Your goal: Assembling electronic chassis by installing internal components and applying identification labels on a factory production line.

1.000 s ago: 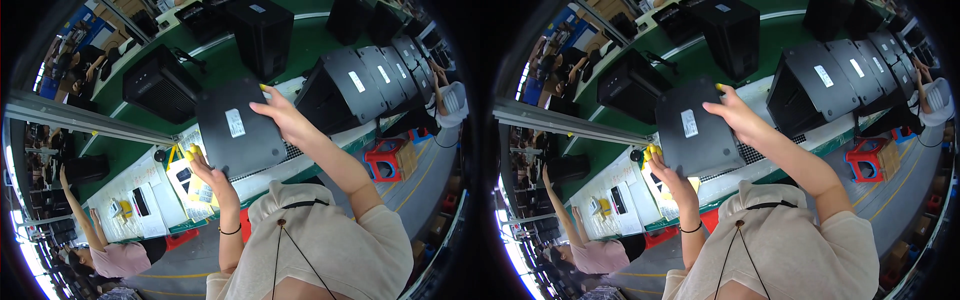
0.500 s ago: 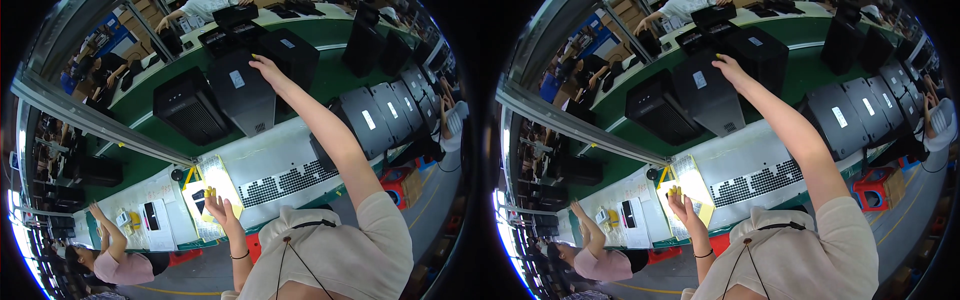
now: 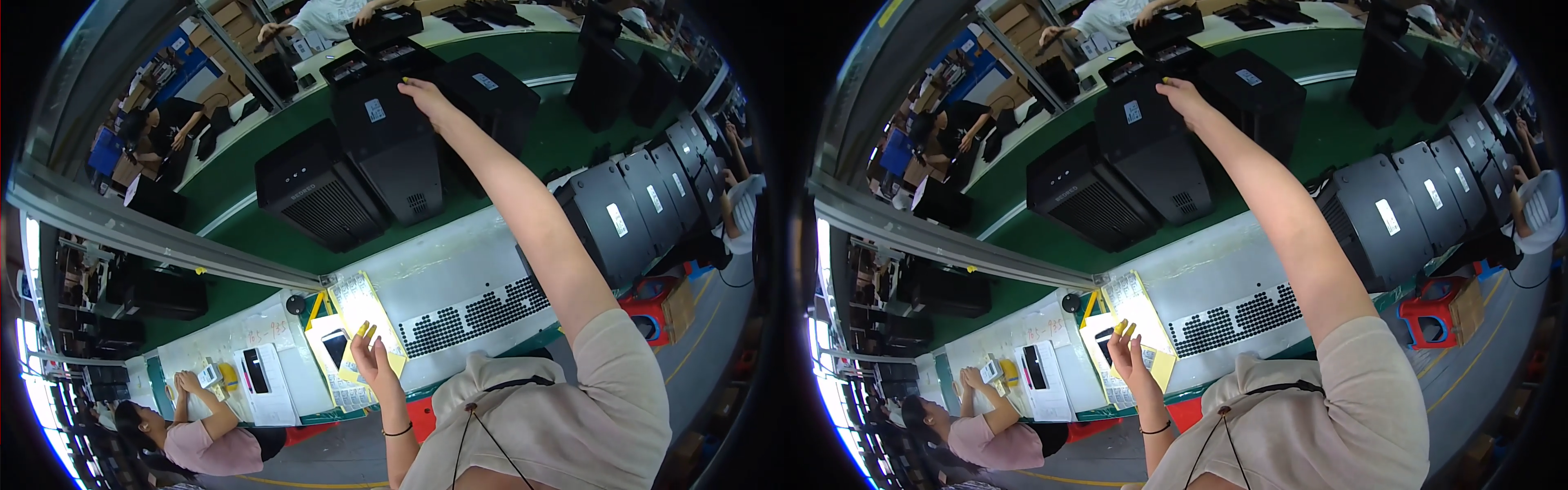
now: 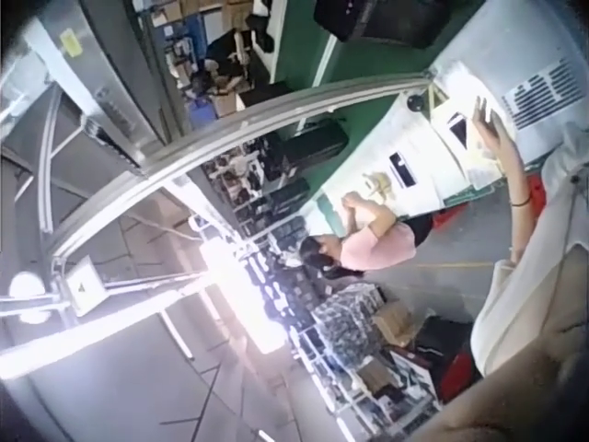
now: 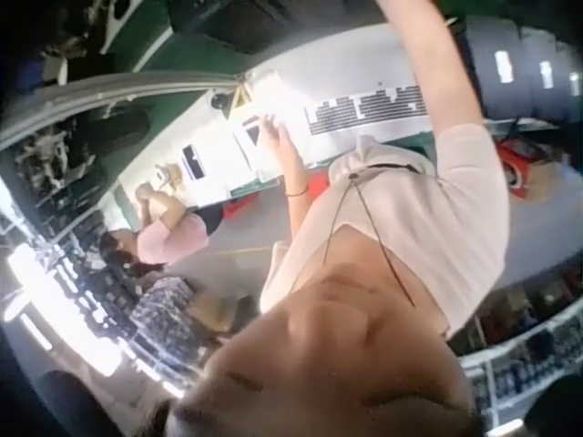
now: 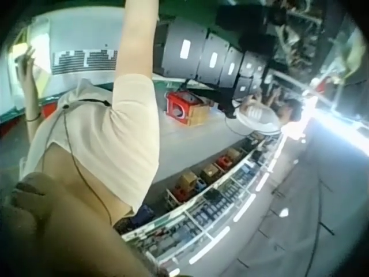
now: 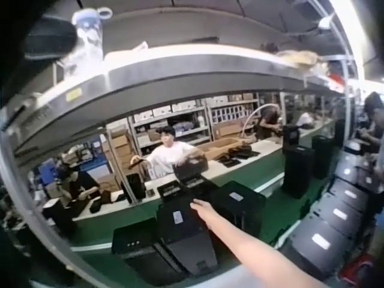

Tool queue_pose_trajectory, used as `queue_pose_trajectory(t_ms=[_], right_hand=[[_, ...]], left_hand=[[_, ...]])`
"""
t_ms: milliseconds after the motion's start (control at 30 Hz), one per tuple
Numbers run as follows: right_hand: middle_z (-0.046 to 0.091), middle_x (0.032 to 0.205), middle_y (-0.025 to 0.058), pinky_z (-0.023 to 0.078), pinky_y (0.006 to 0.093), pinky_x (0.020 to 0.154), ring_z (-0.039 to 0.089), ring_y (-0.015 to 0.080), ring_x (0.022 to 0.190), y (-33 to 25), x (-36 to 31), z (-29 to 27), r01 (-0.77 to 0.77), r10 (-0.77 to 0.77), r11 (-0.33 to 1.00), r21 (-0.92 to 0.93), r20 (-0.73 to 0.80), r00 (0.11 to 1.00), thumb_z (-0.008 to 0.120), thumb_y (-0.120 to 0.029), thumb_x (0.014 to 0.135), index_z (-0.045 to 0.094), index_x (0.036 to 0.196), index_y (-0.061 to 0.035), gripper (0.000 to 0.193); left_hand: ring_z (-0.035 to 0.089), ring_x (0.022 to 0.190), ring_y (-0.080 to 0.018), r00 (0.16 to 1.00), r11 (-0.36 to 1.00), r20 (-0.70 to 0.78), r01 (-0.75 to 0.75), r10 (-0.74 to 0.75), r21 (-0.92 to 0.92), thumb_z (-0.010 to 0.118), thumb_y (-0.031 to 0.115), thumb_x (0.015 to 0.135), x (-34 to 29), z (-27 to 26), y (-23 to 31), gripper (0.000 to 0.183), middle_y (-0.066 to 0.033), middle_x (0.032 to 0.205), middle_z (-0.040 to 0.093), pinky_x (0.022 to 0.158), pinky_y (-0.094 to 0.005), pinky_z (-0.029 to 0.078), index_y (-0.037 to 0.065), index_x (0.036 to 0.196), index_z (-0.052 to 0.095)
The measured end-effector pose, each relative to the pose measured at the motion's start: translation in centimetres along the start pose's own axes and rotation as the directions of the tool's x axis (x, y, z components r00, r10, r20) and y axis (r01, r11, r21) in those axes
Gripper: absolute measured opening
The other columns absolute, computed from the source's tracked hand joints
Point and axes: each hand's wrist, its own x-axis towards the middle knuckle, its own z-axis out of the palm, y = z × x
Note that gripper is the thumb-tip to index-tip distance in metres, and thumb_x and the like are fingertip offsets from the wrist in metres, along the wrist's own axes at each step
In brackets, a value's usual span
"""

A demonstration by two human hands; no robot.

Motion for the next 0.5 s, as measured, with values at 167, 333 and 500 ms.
queue_pose_trajectory(t_ms=[167, 333, 500], right_hand=[[0.062, 0.108, 0.0116, 0.050, 0.0320, 0.080, 0.061, 0.0195, 0.095, 1.2, 0.7, -1.7, -0.083, 0.082, 0.995, 0.049, 0.016, 0.996, 0.060, -0.020, 0.091, 0.050, 0.127, -0.0033, 0.042], [0.059, 0.113, 0.0133, 0.048, 0.0328, 0.084, 0.058, 0.0214, 0.101, 1.9, 2.2, -2.1, -0.007, -0.020, 0.952, -0.305, -0.085, 0.996, 0.059, -0.027, 0.092, 0.044, 0.132, -0.0001, 0.050], [0.057, 0.112, 0.0110, 0.045, 0.0304, 0.089, 0.056, 0.0197, 0.103, 0.5, -3.0, -2.0, 0.007, -0.065, 0.928, -0.372, -0.143, 0.988, 0.061, -0.023, 0.090, 0.040, 0.135, -0.0012, 0.054]], left_hand=[[0.048, 0.118, -0.0203, 0.996, 0.996, 0.015, 0.091, -0.091, 0.002, 0.048, 0.003, 0.094, 1.5, 0.0, -0.8, 0.033, -0.0123, 0.128, 0.049, 0.099, -0.0307, 0.038, 0.001, 0.126, 0.042], [0.048, 0.114, -0.0185, 0.991, 0.980, -0.046, -0.120, 0.129, 0.162, 0.051, 0.011, 0.095, 7.9, 0.8, -0.8, 0.032, -0.0110, 0.122, 0.052, 0.099, -0.0307, 0.037, 0.000, 0.125, 0.045], [0.047, 0.114, -0.0192, 0.898, 0.919, -0.196, -0.379, 0.394, 0.109, 0.057, 0.024, 0.095, 22.6, 4.0, 2.9, 0.043, -0.0105, 0.125, 0.049, 0.101, -0.0303, 0.035, 0.000, 0.127, 0.042]])
